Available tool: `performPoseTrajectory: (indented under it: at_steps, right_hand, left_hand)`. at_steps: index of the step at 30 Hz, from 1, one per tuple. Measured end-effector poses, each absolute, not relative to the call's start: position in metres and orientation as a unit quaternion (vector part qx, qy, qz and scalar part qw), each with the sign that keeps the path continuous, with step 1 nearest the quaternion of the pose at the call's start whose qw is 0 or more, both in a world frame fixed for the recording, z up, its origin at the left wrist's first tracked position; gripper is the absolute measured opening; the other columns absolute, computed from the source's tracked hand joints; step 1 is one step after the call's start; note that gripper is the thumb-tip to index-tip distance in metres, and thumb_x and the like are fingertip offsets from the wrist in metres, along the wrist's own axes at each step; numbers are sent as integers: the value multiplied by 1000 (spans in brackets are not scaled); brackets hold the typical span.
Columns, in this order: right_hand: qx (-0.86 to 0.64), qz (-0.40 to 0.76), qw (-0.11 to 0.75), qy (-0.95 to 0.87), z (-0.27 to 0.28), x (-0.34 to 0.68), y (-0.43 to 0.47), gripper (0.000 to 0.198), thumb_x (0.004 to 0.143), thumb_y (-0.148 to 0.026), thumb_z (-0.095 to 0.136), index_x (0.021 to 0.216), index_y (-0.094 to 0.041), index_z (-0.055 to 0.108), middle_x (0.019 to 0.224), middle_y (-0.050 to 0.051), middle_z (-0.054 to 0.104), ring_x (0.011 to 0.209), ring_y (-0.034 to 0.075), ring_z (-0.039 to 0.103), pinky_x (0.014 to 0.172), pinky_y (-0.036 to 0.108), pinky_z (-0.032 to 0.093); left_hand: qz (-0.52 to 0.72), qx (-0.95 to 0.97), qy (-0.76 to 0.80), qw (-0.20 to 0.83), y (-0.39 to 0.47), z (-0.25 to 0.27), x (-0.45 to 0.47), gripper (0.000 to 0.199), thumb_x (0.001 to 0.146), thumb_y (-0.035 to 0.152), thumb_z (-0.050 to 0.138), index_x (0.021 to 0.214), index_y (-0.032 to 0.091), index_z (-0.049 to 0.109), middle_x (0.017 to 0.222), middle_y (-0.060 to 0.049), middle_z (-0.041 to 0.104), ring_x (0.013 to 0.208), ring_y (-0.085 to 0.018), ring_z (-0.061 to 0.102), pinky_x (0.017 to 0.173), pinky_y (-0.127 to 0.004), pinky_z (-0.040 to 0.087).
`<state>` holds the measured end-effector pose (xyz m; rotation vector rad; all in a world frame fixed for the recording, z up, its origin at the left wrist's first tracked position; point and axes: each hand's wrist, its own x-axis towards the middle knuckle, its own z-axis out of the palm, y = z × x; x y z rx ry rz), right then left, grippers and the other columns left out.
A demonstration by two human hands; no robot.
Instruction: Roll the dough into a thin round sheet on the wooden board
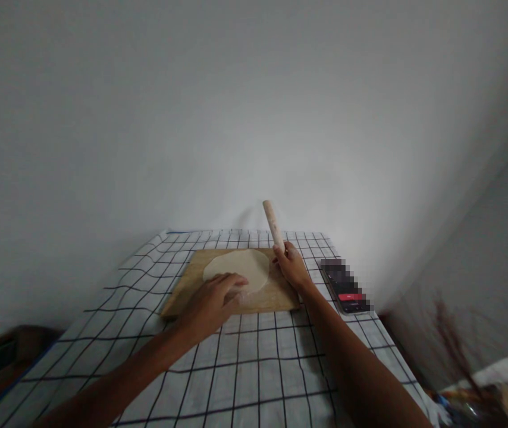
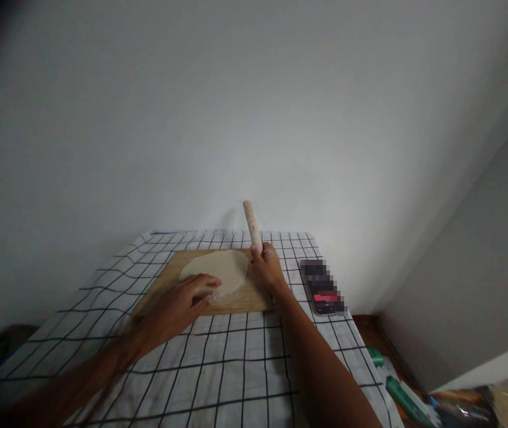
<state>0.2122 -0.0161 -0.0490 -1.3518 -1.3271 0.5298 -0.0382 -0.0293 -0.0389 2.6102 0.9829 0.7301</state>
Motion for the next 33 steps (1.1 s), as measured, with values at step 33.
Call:
performPoseTrajectory:
  at_steps: [33]
  right_hand:
    - [-580,226,545,-562,-45,212,-19,38,98,-52,46,103,-17,58,76,2,66,70,16,65,61,25,45]
  left_hand:
    - [94,900,307,294,22,-15,-10,25,85,33,55,104,20,66,82,-1,65,71,-16,57,64,-27,40]
